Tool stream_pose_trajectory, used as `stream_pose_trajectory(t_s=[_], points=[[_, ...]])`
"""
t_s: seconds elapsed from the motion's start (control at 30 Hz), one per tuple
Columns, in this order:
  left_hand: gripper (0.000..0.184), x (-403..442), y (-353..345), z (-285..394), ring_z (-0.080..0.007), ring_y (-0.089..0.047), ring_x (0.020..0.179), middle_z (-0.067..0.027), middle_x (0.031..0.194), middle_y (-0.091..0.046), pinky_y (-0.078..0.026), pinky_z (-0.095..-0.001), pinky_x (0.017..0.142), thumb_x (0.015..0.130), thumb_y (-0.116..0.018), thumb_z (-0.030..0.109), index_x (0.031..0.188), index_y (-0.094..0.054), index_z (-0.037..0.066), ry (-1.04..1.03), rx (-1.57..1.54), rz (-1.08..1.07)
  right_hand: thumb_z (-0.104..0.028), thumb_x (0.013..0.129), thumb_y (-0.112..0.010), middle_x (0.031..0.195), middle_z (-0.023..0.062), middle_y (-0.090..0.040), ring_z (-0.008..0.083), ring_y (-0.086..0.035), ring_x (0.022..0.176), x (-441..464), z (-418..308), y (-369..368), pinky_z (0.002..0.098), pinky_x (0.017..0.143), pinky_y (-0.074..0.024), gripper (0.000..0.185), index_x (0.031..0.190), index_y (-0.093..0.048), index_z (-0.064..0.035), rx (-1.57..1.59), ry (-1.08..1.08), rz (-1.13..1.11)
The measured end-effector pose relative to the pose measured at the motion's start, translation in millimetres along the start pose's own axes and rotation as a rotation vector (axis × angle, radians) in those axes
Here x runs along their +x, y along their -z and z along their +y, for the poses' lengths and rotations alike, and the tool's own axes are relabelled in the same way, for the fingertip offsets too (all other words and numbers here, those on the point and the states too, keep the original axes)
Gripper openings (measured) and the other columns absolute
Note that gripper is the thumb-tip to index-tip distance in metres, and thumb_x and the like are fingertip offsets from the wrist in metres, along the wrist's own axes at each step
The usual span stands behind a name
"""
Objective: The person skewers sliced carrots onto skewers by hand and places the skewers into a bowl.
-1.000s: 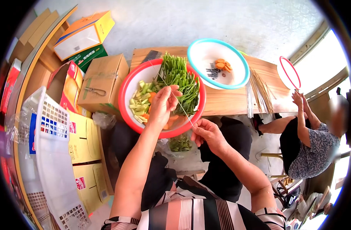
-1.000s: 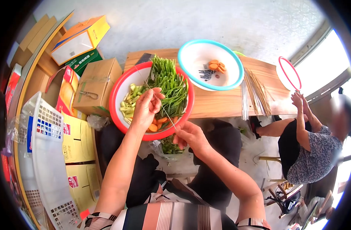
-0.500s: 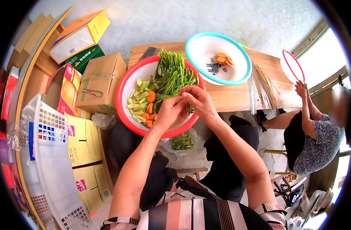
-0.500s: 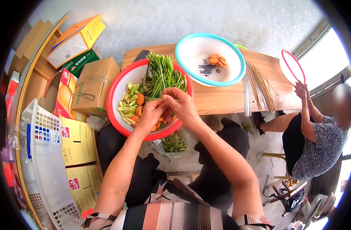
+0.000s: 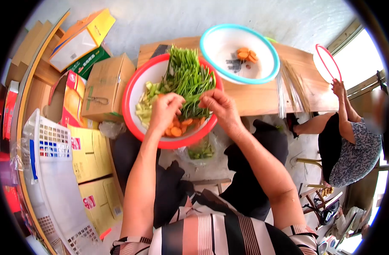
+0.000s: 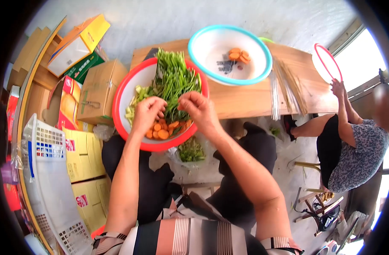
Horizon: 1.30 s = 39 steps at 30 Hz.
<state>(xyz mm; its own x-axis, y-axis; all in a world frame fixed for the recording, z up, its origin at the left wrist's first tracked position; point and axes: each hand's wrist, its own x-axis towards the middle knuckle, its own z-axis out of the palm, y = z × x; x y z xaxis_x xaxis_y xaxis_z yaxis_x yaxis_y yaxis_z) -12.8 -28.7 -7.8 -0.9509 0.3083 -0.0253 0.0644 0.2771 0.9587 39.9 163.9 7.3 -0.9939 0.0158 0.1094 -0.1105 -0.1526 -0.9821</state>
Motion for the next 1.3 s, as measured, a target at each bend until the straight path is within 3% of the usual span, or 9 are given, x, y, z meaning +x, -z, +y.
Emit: stream_pose_trajectory(t_s=[0.13, 0.23, 0.6, 0.73, 0.8, 0.83, 0.93, 1.17, 1.3], points=[[0.016, -4, 23, -15, -0.0114, -0.058, 0.059, -0.0030, 0.065, -0.061, -0.046, -0.0272, 0.054, 0.087, -0.061, 0.017, 0.083, -0.065, 0.002, -0.011, 0.293, 0.102, -0.011, 0.095, -0.052, 0.068, 0.0027, -0.059, 0.0077, -0.054, 0.062, -2, -13, 6, 0.0215, 0.059, -0.0442, 0.013, 0.093, -0.058, -0.0007, 0.025, -0.062, -0.032], [0.015, -10, 25, -27, -0.0302, -0.062, 0.071, -0.0121, 0.071, -0.064, -0.048, -0.0379, 0.066, 0.080, -0.066, 0.021, 0.081, -0.066, 0.005, -0.024, 0.779, 0.022, -0.013, 0.095, -0.050, 0.065, 0.0031, -0.059, 0.0081, -0.053, 0.059, -3, -20, 10, 0.0219, 0.056, -0.0436, 0.015, 0.093, -0.057, -0.0001, -0.072, -0.110, -0.031], [0.022, -16, 0, -54, -0.0297, -0.064, 0.076, -0.0103, 0.072, -0.065, -0.048, -0.0418, 0.068, 0.070, -0.072, 0.026, 0.079, -0.063, 0.008, 0.099, 1.057, -0.258, -0.013, 0.095, -0.049, 0.062, 0.0043, -0.059, 0.0085, -0.052, 0.054, -3, -20, 11, 0.0228, 0.052, -0.0431, 0.016, 0.093, -0.056, 0.0013, -0.115, -0.090, -0.060], [0.019, -17, 1, -45, -0.0306, -0.063, 0.080, -0.0116, 0.078, -0.064, -0.048, -0.0416, 0.070, 0.073, -0.070, 0.022, 0.082, -0.062, 0.007, 0.097, 0.988, -0.233, -0.014, 0.095, -0.050, 0.062, 0.0037, -0.058, 0.0083, -0.052, 0.054, -2, -18, 11, 0.0225, 0.052, -0.0430, 0.016, 0.092, -0.056, 0.0007, -0.129, -0.106, -0.061], [0.014, -9, 3, -46, -0.0319, -0.062, 0.085, -0.0125, 0.086, -0.063, -0.048, -0.0411, 0.072, 0.077, -0.068, 0.014, 0.085, -0.061, 0.005, -0.087, 0.828, 0.141, -0.014, 0.095, -0.050, 0.062, 0.0032, -0.058, 0.0079, -0.052, 0.054, -1, -15, 11, 0.0222, 0.051, -0.0428, 0.015, 0.092, -0.056, 0.0001, -0.106, -0.108, -0.063], [0.015, -4, 9, -46, -0.0337, -0.060, 0.092, -0.0140, 0.097, -0.060, -0.047, -0.0410, 0.076, 0.080, -0.064, 0.006, 0.095, -0.061, 0.004, -0.080, 0.794, 0.175, -0.014, 0.095, -0.050, 0.062, 0.0027, -0.058, 0.0076, -0.051, 0.054, 0, -14, 10, 0.0218, 0.051, -0.0427, 0.015, 0.092, -0.056, -0.0005, -0.082, -0.116, -0.066], [0.025, 8, 21, -47, -0.0352, -0.058, 0.097, -0.0156, 0.102, -0.059, -0.047, -0.0417, 0.081, 0.081, -0.063, 0.004, 0.106, -0.059, 0.004, -0.134, 0.828, 0.291, -0.013, 0.095, -0.050, 0.061, 0.0018, -0.057, 0.0069, -0.050, 0.053, 3, -10, 9, 0.0213, 0.051, -0.0420, 0.014, 0.091, -0.056, -0.0014, -0.013, -0.101, -0.086], [0.042, 34, 26, -70, -0.0351, -0.056, 0.103, -0.0160, 0.113, -0.056, -0.046, -0.0422, 0.088, 0.081, -0.059, 0.001, 0.123, -0.053, 0.006, -0.144, 0.941, 0.134, -0.015, 0.095, -0.053, 0.061, 0.0018, -0.057, 0.0069, -0.050, 0.052, 3, -6, 9, 0.0214, 0.049, -0.0407, 0.014, 0.089, -0.055, -0.0023, 0.038, -0.102, -0.095], [0.035, 36, 24, -57, -0.0340, -0.060, 0.096, -0.0170, 0.107, -0.057, -0.049, -0.0422, 0.083, 0.083, -0.046, -0.005, 0.115, -0.057, 0.005, -0.100, 1.105, 0.099, -0.015, 0.094, -0.053, 0.061, 0.0020, -0.057, 0.0070, -0.051, 0.052, 2, -7, 11, 0.0219, 0.048, -0.0409, 0.015, 0.088, -0.055, -0.0021, -0.016, -0.118, -0.095]])
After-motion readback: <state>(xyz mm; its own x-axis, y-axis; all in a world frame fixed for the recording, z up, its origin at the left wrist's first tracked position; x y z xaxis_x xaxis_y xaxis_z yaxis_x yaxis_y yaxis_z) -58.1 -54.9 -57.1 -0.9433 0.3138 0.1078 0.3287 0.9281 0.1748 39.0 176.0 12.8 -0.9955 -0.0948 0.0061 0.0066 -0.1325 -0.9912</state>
